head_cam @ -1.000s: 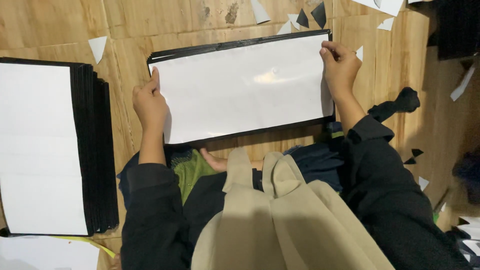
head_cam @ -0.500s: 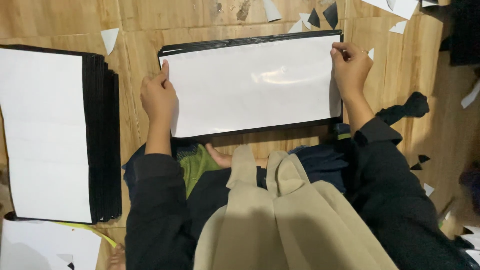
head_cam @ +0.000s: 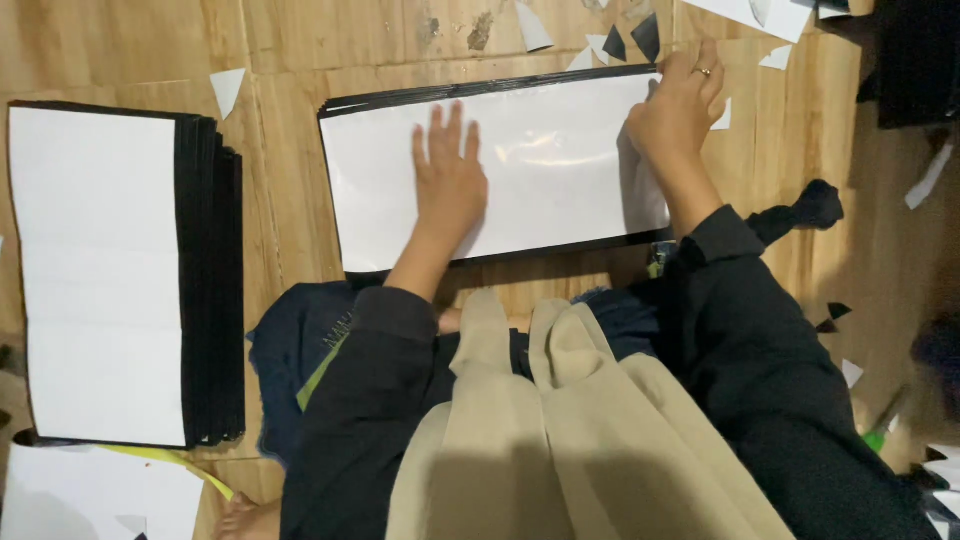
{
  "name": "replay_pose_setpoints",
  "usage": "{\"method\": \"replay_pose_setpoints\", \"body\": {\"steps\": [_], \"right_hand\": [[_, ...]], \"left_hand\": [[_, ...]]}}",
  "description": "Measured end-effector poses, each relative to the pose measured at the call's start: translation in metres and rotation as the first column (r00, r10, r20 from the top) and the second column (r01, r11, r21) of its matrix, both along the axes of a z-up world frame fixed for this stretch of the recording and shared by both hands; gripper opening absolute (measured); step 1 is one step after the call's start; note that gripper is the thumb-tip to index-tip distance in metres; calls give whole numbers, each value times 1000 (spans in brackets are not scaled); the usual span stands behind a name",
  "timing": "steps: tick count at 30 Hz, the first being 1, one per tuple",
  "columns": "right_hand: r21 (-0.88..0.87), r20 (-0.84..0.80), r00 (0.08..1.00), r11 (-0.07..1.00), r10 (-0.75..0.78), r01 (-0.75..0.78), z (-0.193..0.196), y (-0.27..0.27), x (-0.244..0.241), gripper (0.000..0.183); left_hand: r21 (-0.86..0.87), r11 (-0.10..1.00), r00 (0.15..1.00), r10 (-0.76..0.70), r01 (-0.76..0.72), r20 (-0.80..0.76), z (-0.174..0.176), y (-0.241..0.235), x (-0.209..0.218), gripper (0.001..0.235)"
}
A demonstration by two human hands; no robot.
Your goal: Applying white adhesive sheets to the interior of black folders and smoothing them out
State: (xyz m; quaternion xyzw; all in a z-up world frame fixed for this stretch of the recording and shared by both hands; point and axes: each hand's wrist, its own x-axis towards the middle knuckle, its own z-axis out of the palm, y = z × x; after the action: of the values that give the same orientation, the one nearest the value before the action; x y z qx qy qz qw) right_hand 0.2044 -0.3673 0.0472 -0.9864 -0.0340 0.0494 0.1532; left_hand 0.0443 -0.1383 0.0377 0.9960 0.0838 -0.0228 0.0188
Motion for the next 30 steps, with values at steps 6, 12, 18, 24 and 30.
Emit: {"method": "replay_pose_setpoints", "body": {"steps": [6, 12, 18, 24, 30], "right_hand": [[300, 74, 989, 943, 129, -145, -18, -83, -25, 23], [419, -366, 931, 892, -4, 168, -47, -121, -55, 31], [415, -496, 867, 889, 43, 193, -56, -127, -60, 25], [132, -535, 844, 991, 40, 37, 5, -112, -63, 24], [105, -463, 880, 993, 101, -59, 2, -115, -61, 34]], "left_hand": [[-133, 889, 870, -381, 437, 313, -1, -24, -48, 52], [-249, 914, 927, -247, 319, 282, -4, 21, -64, 57], [-246, 919, 950, -308, 310, 46, 22, 82, -109, 53], [-118, 912, 915, -376, 394, 147, 30, 121, -138, 39], [-166, 905, 904, -346, 392, 252, 44, 126, -136, 17]]}}
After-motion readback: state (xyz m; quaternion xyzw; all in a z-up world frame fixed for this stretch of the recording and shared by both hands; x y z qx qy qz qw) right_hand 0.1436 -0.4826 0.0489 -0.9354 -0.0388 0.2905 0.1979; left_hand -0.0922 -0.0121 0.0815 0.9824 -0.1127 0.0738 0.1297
